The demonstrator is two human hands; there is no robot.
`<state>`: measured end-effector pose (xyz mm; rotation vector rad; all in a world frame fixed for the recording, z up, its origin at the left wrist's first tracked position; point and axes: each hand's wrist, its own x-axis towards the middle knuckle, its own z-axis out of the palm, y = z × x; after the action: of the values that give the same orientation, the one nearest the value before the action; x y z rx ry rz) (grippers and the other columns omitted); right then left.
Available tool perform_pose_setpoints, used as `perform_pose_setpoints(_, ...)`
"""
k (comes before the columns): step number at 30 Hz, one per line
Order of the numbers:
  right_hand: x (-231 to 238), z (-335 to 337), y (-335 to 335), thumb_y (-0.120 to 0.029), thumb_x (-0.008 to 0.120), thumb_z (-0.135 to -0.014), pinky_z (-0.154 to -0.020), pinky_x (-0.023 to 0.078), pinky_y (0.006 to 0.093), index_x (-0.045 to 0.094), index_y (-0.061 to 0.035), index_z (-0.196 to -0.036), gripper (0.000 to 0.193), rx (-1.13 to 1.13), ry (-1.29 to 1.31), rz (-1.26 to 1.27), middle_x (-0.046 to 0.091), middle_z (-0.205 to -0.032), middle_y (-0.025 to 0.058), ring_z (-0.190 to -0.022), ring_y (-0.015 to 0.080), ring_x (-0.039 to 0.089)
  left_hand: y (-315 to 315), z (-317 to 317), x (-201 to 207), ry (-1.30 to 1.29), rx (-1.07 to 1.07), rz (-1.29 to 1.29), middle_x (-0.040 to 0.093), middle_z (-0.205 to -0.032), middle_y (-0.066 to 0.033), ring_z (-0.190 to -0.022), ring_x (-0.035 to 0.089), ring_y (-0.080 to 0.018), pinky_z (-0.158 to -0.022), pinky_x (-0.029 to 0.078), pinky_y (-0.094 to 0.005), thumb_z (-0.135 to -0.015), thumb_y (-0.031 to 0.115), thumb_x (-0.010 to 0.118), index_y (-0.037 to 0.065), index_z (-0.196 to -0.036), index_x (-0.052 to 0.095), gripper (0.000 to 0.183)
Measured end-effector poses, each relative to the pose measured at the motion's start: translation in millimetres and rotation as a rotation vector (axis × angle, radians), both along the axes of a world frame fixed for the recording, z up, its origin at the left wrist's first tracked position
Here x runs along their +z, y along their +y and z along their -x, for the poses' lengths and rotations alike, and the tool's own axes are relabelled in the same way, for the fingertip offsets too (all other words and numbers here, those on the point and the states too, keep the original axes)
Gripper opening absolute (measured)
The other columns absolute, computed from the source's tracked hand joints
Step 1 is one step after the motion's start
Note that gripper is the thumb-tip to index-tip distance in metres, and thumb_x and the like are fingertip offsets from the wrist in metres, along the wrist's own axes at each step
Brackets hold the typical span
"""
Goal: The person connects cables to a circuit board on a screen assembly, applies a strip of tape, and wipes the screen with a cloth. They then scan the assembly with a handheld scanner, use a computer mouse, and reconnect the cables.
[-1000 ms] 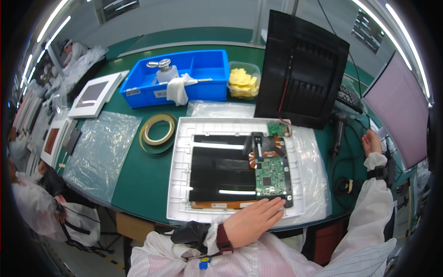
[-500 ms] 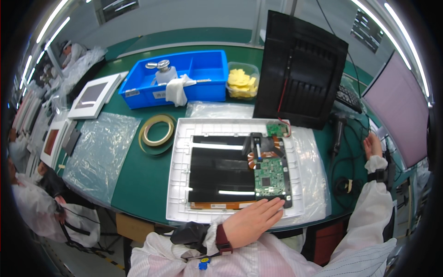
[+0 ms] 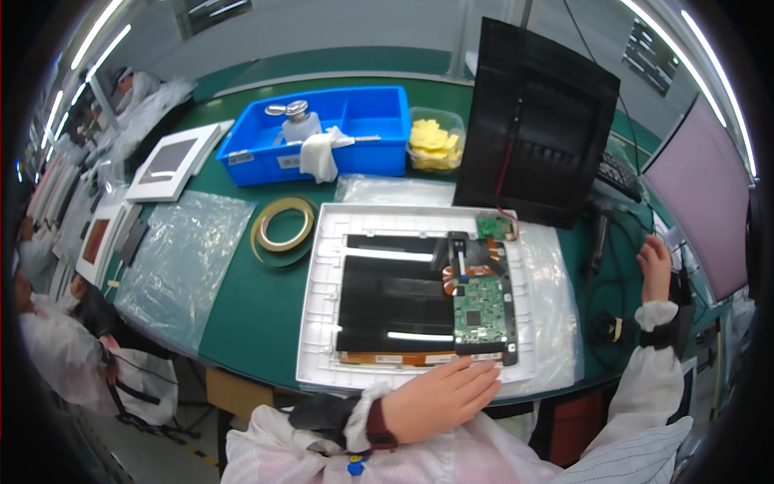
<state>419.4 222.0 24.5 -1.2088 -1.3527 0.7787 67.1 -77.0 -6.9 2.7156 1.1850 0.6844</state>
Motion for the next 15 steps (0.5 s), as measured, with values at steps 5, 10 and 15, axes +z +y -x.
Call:
perform_pose_setpoints(5,22,109,-126,-0.002,0.060,-0.074,-0.076,0.043,0.0289,0.059,-0.0011,-0.101,0.027,0.432,-0.498,-0.365,0.055,-0.094,0.0101,-0.085,0.0194,0.053,-33,53,12,-0.175,0.353,-0.149,0.059,-0.083,-0.0086,-0.085,0.057,-0.0254,-0.073,0.046,-0.0373,-0.065,0.006,0.068,0.003,-0.085,0.063,0.021)
perform_pose_setpoints(10,17,171,-230,-0.003,0.068,-0.063,-0.073,0.045,0.0370,0.064,-0.0015,-0.092,0.029,0.835,-0.690,-0.561,0.056,-0.094,0.0133,-0.083,0.0290,0.056,-60,79,-5,-0.201,0.761,-0.214,0.056,-0.080,-0.0088,-0.082,0.054,-0.0290,-0.071,0.043,-0.0379,-0.058,0.005,0.071,0.005,-0.079,0.061,0.024)
perform_pose_setpoints(15,2,201,-240,-0.004,0.069,-0.065,-0.074,0.046,0.0379,0.064,-0.0025,-0.096,0.031,0.945,-0.645,-0.429,0.057,-0.095,0.0131,-0.085,0.0288,0.057,-59,82,-8,-0.258,0.936,-0.160,0.053,-0.081,-0.0100,-0.082,0.050,-0.0307,-0.072,0.041,-0.0388,-0.057,0.009,0.073,0.005,-0.078,0.059,0.026)
